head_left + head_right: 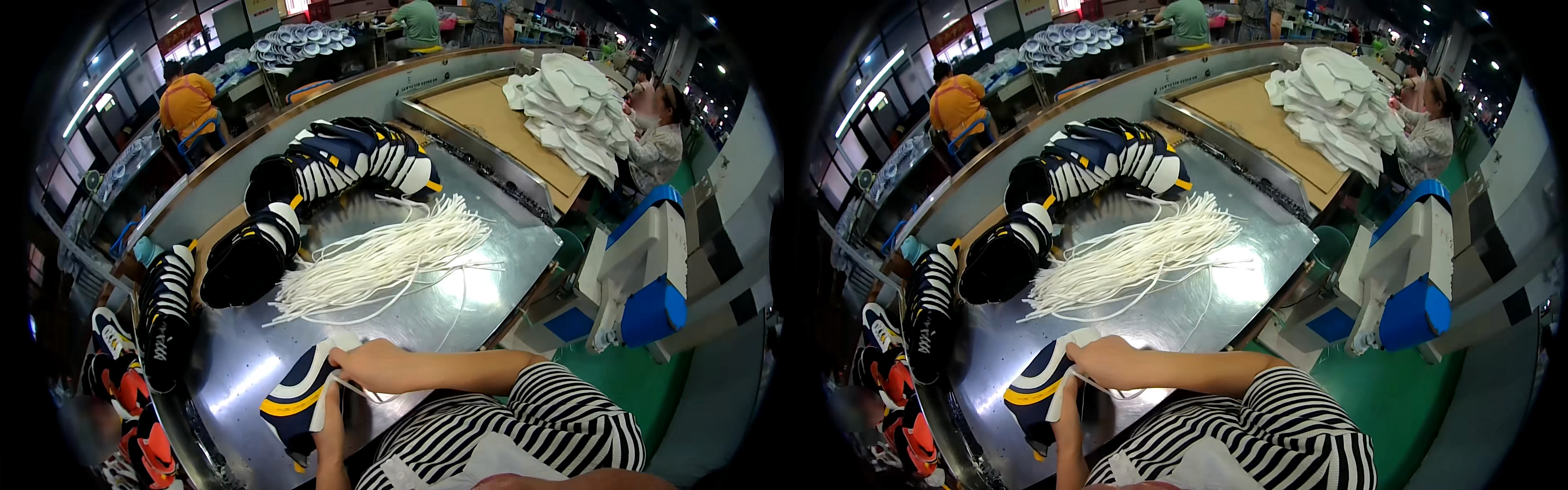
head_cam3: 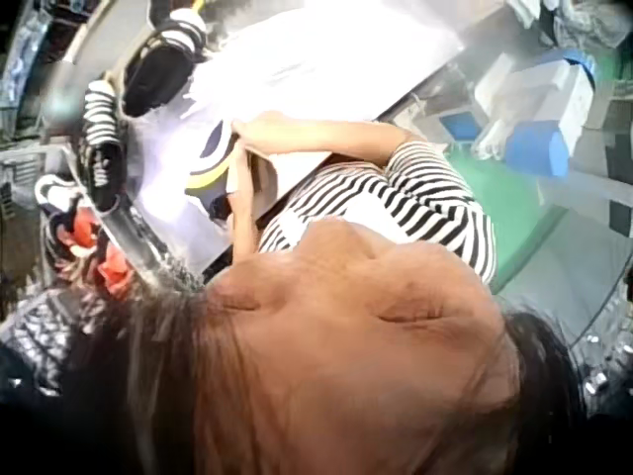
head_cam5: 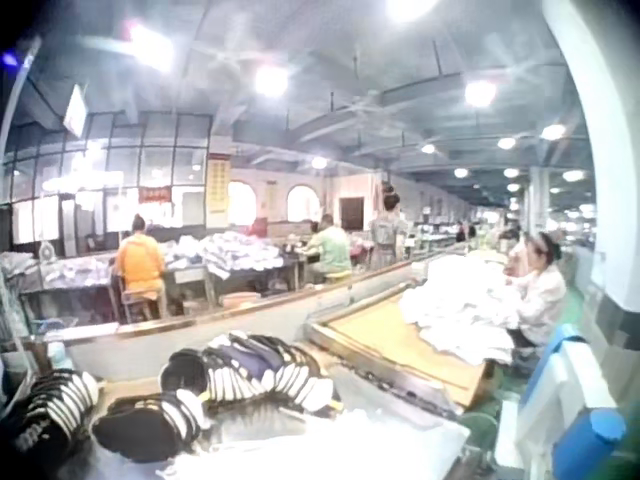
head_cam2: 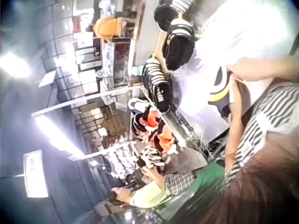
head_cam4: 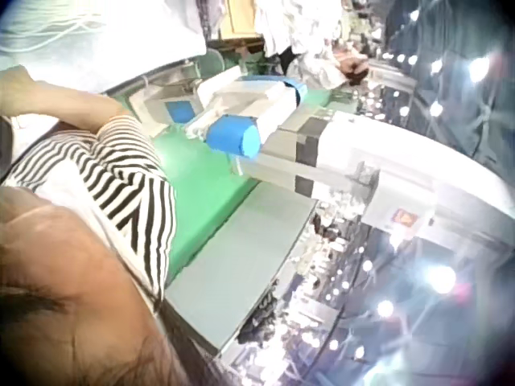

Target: The person laces a shoe by threading a white lace through the eyelets and then ties a bow.

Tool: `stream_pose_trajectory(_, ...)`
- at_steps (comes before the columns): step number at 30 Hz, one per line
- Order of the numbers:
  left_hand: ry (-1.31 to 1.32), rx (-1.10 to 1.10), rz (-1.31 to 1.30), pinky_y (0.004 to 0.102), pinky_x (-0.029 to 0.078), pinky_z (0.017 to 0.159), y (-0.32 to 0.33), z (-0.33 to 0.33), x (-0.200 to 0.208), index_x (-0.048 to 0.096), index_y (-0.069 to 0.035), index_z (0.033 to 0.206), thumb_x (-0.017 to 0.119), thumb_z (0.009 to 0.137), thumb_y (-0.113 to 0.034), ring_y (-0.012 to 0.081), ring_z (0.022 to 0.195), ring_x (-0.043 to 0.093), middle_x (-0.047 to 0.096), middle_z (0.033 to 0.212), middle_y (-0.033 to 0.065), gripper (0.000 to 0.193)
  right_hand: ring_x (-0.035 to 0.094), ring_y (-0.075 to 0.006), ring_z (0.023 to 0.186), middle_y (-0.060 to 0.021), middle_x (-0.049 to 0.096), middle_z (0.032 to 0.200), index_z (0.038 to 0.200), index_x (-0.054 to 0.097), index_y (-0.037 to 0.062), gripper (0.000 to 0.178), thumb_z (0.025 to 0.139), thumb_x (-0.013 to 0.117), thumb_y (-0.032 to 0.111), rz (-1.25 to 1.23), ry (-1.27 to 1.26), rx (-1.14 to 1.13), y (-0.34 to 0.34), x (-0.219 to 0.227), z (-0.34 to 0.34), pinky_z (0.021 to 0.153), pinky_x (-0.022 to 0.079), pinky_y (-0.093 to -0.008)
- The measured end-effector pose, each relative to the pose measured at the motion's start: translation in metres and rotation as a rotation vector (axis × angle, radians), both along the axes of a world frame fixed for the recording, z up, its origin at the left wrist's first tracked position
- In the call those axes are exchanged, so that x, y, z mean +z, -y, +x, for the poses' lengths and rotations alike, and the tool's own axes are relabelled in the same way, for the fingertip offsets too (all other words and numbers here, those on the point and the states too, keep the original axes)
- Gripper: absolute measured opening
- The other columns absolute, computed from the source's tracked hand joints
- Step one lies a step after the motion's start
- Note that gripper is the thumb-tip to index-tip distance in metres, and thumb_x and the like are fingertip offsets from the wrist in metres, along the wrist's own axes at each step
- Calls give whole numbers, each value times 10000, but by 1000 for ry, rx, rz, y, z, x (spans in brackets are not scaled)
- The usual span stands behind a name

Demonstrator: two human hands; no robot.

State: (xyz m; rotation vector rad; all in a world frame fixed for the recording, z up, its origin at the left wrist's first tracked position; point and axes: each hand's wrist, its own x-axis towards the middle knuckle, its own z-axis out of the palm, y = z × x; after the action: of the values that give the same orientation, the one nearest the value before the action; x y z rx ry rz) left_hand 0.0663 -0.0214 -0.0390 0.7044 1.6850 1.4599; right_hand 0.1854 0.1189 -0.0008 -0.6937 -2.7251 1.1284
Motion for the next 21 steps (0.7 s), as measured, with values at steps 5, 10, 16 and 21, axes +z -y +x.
stream_pose_trajectory(5,250,109,75,325,518,914,8,-25,-6,646,63,1138,598,971,-171,218,975,675,690,1063,132,292,664,-347,955,-152,685,1013,1221,542,31,475,873,706,310,155,-407,-215,-30,-18,35,805,514,-423)
stream_pose_trajectory(10,94,-47,14,334,541,881,-2,-33,-1,633,53,1168,604,932,-29,213,954,674,689,1063,125,252,680,-309,949,-206,689,1022,1156,587,17,560,778,788,378,-394,-206,-273,-28,-16,23,811,522,-362)
stream_pose_trajectory(16,-500,-112,-413,352,494,904,5,-92,-33,671,22,1143,611,965,-178,229,1021,660,703,1129,140,275,678,-358,898,-230,688,993,1172,612,34,645,742,794,479,-191,-238,-337,-15,-38,-24,804,529,-391)
stream_pose_trajectory(21,-874,-418,-69,390,517,834,-1,-68,17,637,-28,1162,707,873,-268,363,959,664,681,1063,200,382,638,-197,862,-113,659,1005,1182,626,16,495,805,786,292,-403,-461,-516,-57,-70,-32,723,519,-307)
